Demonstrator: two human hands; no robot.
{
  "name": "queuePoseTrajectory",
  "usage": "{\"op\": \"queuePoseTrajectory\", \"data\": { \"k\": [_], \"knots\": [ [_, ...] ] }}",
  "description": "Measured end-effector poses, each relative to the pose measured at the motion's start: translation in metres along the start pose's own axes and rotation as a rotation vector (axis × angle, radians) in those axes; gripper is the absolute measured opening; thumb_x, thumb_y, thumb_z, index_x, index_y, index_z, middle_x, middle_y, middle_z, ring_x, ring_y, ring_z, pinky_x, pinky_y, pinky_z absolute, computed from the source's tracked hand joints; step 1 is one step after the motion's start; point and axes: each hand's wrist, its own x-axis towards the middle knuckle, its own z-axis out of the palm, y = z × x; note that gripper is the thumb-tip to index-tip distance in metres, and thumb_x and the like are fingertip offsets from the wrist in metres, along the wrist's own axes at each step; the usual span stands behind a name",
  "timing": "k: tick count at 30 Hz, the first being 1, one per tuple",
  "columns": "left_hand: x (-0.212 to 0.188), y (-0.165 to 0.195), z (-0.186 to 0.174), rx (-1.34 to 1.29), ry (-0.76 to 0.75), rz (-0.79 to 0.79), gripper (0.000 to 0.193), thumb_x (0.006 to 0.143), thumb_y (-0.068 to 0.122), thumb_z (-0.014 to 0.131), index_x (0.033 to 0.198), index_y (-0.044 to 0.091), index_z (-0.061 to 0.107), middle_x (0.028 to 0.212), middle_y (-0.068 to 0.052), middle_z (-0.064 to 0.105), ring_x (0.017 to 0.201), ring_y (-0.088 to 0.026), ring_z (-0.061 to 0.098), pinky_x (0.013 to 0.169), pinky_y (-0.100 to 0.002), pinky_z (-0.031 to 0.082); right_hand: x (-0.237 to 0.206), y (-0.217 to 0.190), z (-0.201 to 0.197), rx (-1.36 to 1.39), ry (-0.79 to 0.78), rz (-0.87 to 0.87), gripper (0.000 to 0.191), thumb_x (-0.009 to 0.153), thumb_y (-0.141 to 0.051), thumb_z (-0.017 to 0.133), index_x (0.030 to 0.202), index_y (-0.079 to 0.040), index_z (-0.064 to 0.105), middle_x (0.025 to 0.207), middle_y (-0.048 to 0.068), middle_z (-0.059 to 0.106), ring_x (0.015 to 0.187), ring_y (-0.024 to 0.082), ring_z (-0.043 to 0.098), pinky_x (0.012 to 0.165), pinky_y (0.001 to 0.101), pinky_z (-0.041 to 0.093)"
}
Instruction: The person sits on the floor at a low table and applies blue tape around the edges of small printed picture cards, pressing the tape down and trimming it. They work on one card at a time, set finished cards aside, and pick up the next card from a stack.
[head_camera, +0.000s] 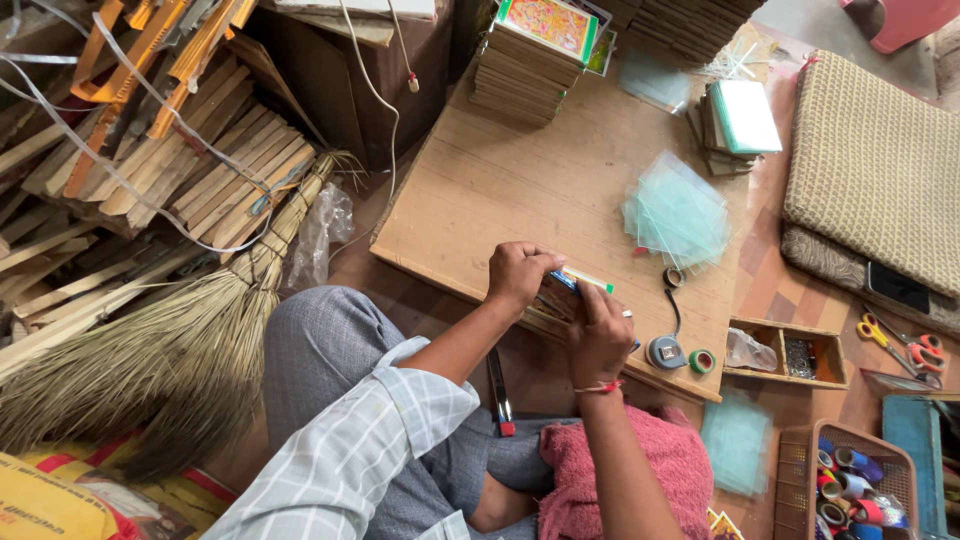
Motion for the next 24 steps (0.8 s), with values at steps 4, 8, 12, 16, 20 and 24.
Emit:
{"op": "queuePoseTrajectory", "data": {
  "k": [4,8,12,16,20,24],
  "knots": [
    [-0.01,0.019,-0.01,0.183,0.12,0.194,0.035,0.095,0.031,0.068,0.106,-0.001,0.072,0.093,-0.013,0.074,0.088,-0.025,0.071,0.078,-0.038,0.055,0.005,0.006,-0.001,0.005,-0.096,0.05,0.033,0.082,0.002,0.067,0.111,-0.011,0.074,0.105,0.014,0.074,0.094,0.036,0.07,0.086,0.0451,0.055],
    [-0.028,0.028,-0.029,0.765,-0.221,0.835,0.013,0.093,0.019,0.064,0.1,0.01,0.07,0.097,-0.011,0.075,0.099,-0.031,0.07,0.095,-0.043,0.05,0.013,0.014,0.004,0.004,-0.172,0.095,0.035,0.077,0.001,0.068,0.11,-0.012,0.075,0.101,0.015,0.074,0.092,0.037,0.07,0.083,0.0459,0.055],
    [-0.024,0.031,-0.034,0.816,-0.232,1.117,0.021,0.079,0.008,0.062,0.099,0.009,0.067,0.098,-0.011,0.073,0.1,-0.03,0.069,0.1,-0.046,0.046,0.016,0.015,0.011,-0.033,-0.26,0.212,0.04,0.077,0.0,0.068,0.113,-0.017,0.078,0.099,0.015,0.074,0.09,0.038,0.07,0.083,0.0465,0.055],
    [-0.006,0.034,-0.03,0.973,-0.391,1.019,0.011,0.078,0.005,0.063,0.086,0.012,0.066,0.089,-0.009,0.072,0.095,-0.03,0.07,0.106,-0.05,0.045,0.018,0.013,0.01,0.063,-0.169,0.077,0.04,0.077,0.002,0.069,0.116,-0.009,0.074,0.113,0.016,0.073,0.102,0.039,0.067,0.091,0.0461,0.054],
    [-0.007,0.03,-0.027,1.029,-0.428,1.123,0.01,0.082,0.004,0.066,0.091,0.009,0.068,0.093,-0.01,0.074,0.098,-0.028,0.071,0.118,-0.055,0.037,-0.011,0.021,-0.007,0.075,0.125,0.082,0.046,0.078,-0.004,0.08,0.122,-0.001,0.069,0.126,0.02,0.069,0.117,0.036,0.064,0.1,0.0447,0.052],
    [-0.017,0.017,-0.007,0.789,-0.416,1.269,0.045,0.069,0.001,0.068,0.113,0.002,0.07,0.12,-0.015,0.074,0.119,-0.031,0.066,0.112,-0.043,0.042,-0.053,0.042,-0.008,0.506,0.215,0.775,0.064,0.082,-0.011,0.085,0.138,0.002,0.058,0.124,0.016,0.066,0.106,0.024,0.062,0.089,0.034,0.053]
  ]
}}
